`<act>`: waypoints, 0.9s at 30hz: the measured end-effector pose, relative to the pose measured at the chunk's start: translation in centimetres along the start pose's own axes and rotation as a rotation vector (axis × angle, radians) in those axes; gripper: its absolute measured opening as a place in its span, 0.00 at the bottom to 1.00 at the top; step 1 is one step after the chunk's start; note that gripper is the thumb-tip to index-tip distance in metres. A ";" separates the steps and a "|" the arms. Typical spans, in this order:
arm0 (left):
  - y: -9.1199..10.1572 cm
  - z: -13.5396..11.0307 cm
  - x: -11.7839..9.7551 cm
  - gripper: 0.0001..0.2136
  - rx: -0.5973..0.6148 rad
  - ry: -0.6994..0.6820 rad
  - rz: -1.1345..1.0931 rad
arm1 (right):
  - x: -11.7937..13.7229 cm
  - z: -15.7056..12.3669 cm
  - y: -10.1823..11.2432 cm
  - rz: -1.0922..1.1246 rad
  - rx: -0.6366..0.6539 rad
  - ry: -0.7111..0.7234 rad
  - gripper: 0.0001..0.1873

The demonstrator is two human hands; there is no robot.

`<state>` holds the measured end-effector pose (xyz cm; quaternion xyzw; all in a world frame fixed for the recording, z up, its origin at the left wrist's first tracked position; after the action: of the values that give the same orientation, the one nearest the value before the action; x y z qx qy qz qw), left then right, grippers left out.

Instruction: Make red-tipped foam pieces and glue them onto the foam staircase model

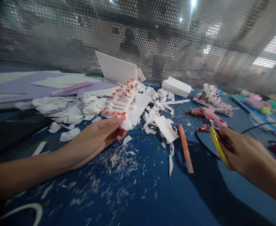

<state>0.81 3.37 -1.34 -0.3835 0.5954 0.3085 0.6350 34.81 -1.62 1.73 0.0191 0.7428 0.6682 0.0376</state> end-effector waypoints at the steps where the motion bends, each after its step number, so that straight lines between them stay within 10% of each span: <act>1: 0.0 0.0 -0.1 0.11 -0.027 0.002 -0.028 | 0.5 -0.1 0.4 0.027 0.032 0.007 0.07; 15: -0.6 -0.3 -2.5 0.06 -0.046 -0.136 -0.235 | 11.4 1.4 2.2 0.166 0.023 0.679 0.36; 27: -1.0 -0.5 -2.7 0.06 -0.027 -0.171 -0.246 | 14.1 2.2 1.5 -0.061 -0.163 0.702 0.34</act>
<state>1.10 2.64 1.46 -0.4346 0.4835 0.2678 0.7111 20.93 1.78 2.61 -0.2367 0.6550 0.6896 -0.1985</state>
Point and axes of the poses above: each hand's wrist, its own z-axis towards the middle knuckle, its own y-axis out of the back of the hand, x = y × z, the point moved 1 cm from there along z, towards the middle knuckle, and after that the axes turned 15 degrees about x, right-handed, at the moved point
